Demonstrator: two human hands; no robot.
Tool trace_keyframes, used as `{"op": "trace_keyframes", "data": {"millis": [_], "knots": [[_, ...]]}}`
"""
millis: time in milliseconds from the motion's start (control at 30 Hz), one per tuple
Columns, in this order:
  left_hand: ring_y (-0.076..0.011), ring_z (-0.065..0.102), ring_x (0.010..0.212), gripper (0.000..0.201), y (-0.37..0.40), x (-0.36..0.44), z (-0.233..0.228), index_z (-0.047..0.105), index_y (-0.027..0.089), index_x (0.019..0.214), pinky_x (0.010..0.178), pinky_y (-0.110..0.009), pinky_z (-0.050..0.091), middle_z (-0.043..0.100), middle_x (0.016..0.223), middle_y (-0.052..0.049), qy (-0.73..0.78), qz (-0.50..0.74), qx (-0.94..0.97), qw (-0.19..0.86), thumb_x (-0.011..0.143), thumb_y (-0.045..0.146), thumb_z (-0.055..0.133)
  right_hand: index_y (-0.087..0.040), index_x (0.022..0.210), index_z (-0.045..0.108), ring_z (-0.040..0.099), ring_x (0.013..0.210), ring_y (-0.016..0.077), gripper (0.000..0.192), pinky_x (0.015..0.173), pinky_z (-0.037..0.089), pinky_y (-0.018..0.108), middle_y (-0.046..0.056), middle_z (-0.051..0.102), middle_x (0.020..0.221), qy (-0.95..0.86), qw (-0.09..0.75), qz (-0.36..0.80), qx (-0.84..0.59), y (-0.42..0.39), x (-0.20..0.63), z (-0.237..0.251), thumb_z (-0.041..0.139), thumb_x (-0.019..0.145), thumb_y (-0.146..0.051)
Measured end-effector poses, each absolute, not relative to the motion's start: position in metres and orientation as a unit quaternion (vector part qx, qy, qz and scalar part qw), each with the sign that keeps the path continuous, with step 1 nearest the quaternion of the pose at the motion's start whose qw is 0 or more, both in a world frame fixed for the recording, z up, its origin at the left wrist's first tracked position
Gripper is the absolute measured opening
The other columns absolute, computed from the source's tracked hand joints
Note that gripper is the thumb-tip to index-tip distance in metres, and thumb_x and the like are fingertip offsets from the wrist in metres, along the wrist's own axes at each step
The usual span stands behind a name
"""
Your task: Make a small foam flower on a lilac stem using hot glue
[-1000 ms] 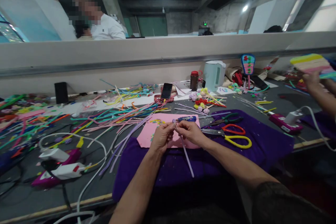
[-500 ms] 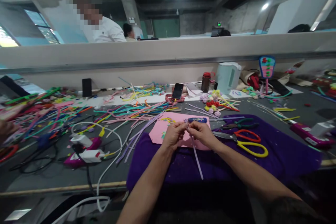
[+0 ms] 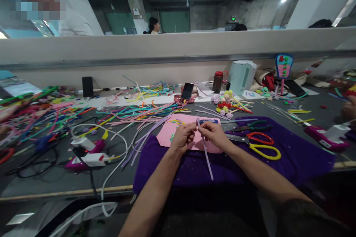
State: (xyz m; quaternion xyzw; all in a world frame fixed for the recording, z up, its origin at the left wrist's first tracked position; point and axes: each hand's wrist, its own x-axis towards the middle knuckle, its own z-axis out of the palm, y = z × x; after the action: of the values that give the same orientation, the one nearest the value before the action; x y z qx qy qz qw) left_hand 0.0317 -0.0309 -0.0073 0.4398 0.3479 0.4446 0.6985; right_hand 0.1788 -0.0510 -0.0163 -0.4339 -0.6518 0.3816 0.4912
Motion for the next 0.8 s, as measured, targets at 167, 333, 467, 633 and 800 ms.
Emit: {"op": "trace_keyframes", "data": {"millis": [167,333,467,633,800], "knots": [[-0.0002,0.025,0.036,0.031,-0.0298,0.0325,-0.0106,0.058,0.011,0.068,0.036,-0.016,0.01,0.034,0.047,0.007,0.36,0.455,0.441,0.685,0.06,0.038,0.068,-0.017,0.07,0.053,0.045,0.046,0.0065,0.027,0.043,0.037,0.018,-0.003,0.05,0.059,-0.654,0.483,0.387,-0.435,-0.052,0.1773,-0.016,0.053,0.076,-0.043],[-0.0006,0.025,0.036,0.033,-0.0293,0.0335,-0.0114,0.058,0.011,0.066,0.036,-0.017,0.011,0.034,0.046,0.007,0.374,0.46,0.448,0.669,0.055,0.039,0.072,-0.017,0.067,0.051,0.044,0.045,0.0073,0.028,0.041,0.034,0.019,-0.003,0.048,0.055,-0.658,0.477,0.391,-0.431,-0.0509,0.1767,-0.0184,0.053,0.076,-0.043],[-0.0011,0.025,0.036,0.037,-0.0299,0.0335,-0.0093,0.062,0.01,0.072,0.037,-0.017,0.011,0.034,0.045,0.007,0.385,0.453,0.45,0.666,0.054,0.041,0.072,-0.017,0.067,0.052,0.044,0.045,0.0072,0.028,0.041,0.034,0.019,-0.003,0.048,0.056,-0.659,0.477,0.39,-0.431,-0.0508,0.1767,-0.0188,0.053,0.075,-0.044],[-0.001,0.026,0.036,0.037,-0.0316,0.0331,-0.0077,0.064,0.011,0.078,0.037,-0.017,0.012,0.035,0.045,0.007,0.375,0.443,0.46,0.672,0.056,0.04,0.072,-0.017,0.066,0.052,0.045,0.047,0.0072,0.028,0.044,0.036,0.019,-0.003,0.05,0.058,-0.667,0.482,0.371,-0.43,-0.0517,0.1766,-0.0163,0.053,0.076,-0.043],[-0.0012,0.027,0.036,0.032,-0.0312,0.0321,-0.0057,0.064,0.01,0.075,0.036,-0.017,0.014,0.036,0.044,0.007,0.37,0.457,0.459,0.666,0.057,0.035,0.072,-0.016,0.067,0.052,0.045,0.046,0.0069,0.028,0.043,0.035,0.019,-0.003,0.05,0.057,-0.663,0.486,0.382,-0.422,-0.0524,0.1762,-0.0146,0.054,0.076,-0.043]]}}
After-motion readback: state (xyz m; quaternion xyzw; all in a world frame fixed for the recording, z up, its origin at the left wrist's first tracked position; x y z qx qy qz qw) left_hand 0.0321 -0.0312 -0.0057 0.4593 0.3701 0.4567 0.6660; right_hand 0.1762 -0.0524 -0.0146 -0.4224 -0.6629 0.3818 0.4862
